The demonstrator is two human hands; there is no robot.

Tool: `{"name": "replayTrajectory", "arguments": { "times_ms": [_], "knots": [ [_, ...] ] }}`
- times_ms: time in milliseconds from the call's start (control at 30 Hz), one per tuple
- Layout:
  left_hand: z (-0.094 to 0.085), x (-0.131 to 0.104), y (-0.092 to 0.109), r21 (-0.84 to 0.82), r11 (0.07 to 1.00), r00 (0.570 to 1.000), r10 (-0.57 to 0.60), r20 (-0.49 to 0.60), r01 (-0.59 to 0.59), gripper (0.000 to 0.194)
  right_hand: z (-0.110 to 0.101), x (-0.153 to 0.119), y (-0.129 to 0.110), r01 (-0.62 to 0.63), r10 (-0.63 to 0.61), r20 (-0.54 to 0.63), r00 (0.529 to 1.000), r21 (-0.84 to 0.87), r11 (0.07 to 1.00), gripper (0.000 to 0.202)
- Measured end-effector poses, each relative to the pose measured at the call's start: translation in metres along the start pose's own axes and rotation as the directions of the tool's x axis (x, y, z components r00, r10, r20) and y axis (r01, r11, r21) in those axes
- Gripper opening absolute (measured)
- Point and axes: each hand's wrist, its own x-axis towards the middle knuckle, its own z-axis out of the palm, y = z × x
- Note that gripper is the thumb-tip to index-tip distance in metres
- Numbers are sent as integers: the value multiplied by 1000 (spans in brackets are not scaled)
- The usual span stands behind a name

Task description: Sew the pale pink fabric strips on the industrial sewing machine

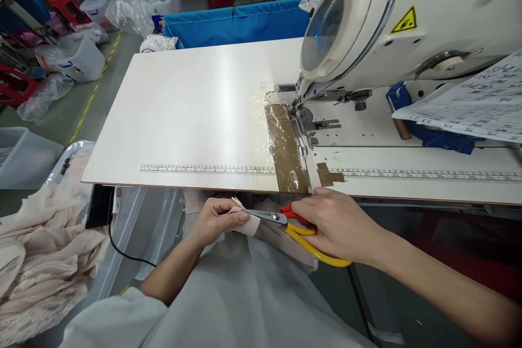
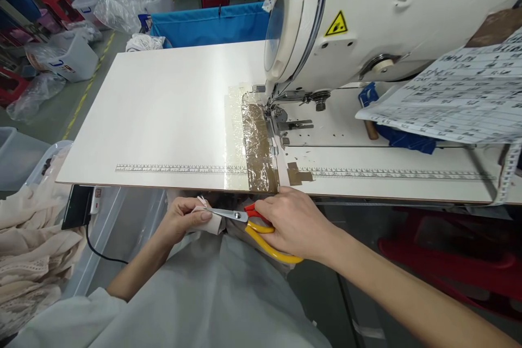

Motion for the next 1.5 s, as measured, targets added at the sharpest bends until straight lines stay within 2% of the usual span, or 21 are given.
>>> {"name": "replayTrajectory", "arguments": {
  "times_ms": [233, 467, 633, 800, 967, 1500],
  "knots": [
    [-1, -1, -1, -4, 1000, 1000, -29, 4, 29, 34, -3, 1, 1, -46, 45, 82, 996, 8, 999, 15],
    [-5, -2, -1, -52, 996, 998, -68, 10, 68, 36, -4, 8, 4, -52, 34, 153, 988, 112, 992, 20],
    [-3, -2, 0, -23, 998, 998, -58, 20, 59, 39, -6, 8, -1, -59, 50, 128, 991, 62, 996, 18],
    [0, -3, -2, -39, 989, 990, -140, 27, 141, 40, -7, 10, -7, -44, 39, 83, 996, 49, 998, 15],
    [0, -4, -3, -94, 975, 979, -199, 34, 201, 39, -2, 11, -7, -30, 25, 102, 994, 54, 998, 19],
    [4, -3, -4, -140, 958, 968, -249, 34, 252, 37, 3, 13, -6, -23, 16, 96, 995, 78, 997, 26]
  ]
}}
